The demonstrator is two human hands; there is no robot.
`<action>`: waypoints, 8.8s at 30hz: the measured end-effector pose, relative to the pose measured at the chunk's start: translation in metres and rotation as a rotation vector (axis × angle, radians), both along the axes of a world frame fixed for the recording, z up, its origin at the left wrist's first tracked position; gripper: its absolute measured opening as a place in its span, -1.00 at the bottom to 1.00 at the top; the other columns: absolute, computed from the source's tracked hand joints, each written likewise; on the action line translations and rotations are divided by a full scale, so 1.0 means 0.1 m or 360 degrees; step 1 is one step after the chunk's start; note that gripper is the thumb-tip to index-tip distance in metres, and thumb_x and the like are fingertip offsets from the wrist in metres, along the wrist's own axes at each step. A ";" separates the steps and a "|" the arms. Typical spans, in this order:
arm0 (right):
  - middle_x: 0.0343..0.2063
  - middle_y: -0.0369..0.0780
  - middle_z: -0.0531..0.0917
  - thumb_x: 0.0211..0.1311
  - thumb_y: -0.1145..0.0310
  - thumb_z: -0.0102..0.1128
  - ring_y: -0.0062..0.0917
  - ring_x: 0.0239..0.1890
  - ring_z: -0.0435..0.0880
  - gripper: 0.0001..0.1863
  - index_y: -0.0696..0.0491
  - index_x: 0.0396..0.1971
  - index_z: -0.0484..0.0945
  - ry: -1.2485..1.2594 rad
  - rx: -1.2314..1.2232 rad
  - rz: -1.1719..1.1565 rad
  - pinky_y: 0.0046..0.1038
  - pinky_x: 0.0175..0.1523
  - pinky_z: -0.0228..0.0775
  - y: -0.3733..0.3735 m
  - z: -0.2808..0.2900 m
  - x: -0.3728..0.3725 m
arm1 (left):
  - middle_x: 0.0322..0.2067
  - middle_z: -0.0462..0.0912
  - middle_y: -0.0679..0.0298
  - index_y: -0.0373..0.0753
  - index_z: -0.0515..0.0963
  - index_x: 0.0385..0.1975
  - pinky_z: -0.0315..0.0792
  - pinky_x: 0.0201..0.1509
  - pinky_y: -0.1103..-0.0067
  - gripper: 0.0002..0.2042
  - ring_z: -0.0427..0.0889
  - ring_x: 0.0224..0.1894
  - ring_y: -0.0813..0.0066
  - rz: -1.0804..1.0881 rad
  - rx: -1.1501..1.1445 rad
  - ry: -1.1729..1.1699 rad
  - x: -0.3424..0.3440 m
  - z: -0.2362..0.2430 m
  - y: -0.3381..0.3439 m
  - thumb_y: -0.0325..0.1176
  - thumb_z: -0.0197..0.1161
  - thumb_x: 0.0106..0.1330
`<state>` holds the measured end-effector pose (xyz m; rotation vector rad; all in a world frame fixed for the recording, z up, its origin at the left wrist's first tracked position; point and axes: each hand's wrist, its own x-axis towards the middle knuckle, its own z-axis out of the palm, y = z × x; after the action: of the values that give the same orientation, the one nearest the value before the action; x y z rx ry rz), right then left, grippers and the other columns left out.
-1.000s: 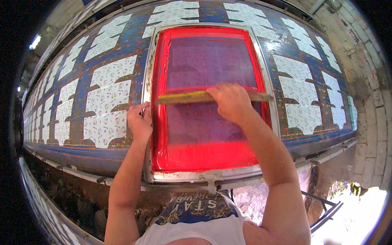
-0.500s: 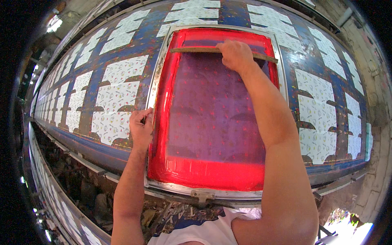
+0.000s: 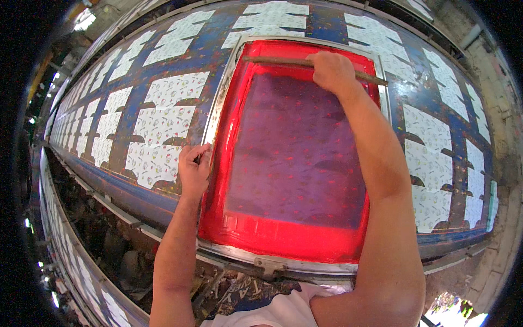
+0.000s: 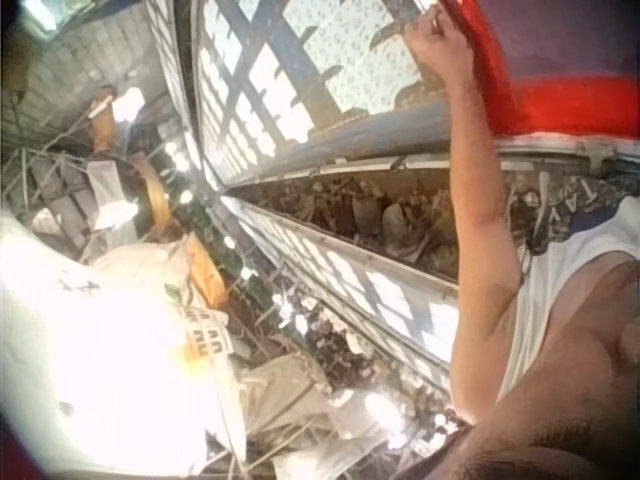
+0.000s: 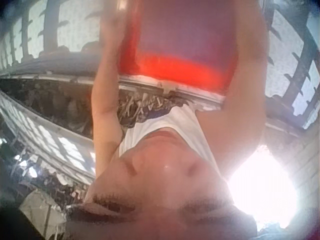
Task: The person repeatedly uses a squeegee to pull purple ink across a red-framed screen, then lifts and repositions the screen to continue printing on a patterned surface. The process is repeated multiple times throughout the clip.
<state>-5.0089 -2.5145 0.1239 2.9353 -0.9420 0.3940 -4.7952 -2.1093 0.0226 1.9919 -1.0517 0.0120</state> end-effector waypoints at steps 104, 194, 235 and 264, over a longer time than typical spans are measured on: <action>-0.02 0.02 0.82 0.27 0.41 0.36 -0.12 0.06 0.80 -0.67 0.01 0.02 0.85 -0.1132 0.0943 -0.1229 -0.21 0.18 0.59 1.92 0.00 -6.28 | -0.42 0.58 0.50 -0.34 0.68 -0.17 0.30 -0.37 0.67 -0.72 0.44 -0.43 0.76 -0.0212 -0.0204 0.0567 -2.77 0.42 -1.49 -0.77 0.53 0.18; -0.19 -0.05 0.86 0.20 0.41 0.31 -0.06 -0.02 0.87 -0.73 -0.07 -0.10 0.82 0.0206 0.0126 0.0019 0.04 0.07 0.72 -0.82 0.12 -5.14 | 0.02 0.70 -0.03 -0.22 0.80 0.07 0.42 0.37 0.11 -0.75 0.63 0.20 -0.08 -0.0190 0.0079 -0.0209 -4.71 0.10 -1.92 -0.44 0.43 0.44; -0.16 0.06 0.83 0.14 0.45 0.20 0.06 0.03 0.80 -0.64 0.01 -0.07 0.81 0.0377 0.0295 0.0076 0.07 0.13 0.63 -1.95 0.28 -4.74 | -0.05 0.73 0.01 -0.22 0.84 -0.03 0.53 0.26 0.16 -0.77 0.71 0.14 -0.06 -0.0100 0.0070 -0.0233 -4.74 0.14 -1.96 -0.51 0.49 0.33; 0.04 -0.19 0.73 0.07 0.49 0.44 -0.19 0.17 0.71 -0.43 -0.03 0.18 0.72 0.0336 0.0385 0.0068 -0.10 0.29 0.55 2.54 0.41 -6.53 | -0.01 0.81 -0.08 -0.15 0.86 0.06 0.56 0.33 0.17 -0.59 0.74 0.13 -0.07 -0.0120 0.0203 -0.0072 -4.57 0.07 -1.93 -0.26 0.58 0.18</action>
<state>-5.6618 -2.2607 0.1650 3.1331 -0.9612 -0.0339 -5.2526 -2.3023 0.0293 2.0727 -1.1820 -0.0515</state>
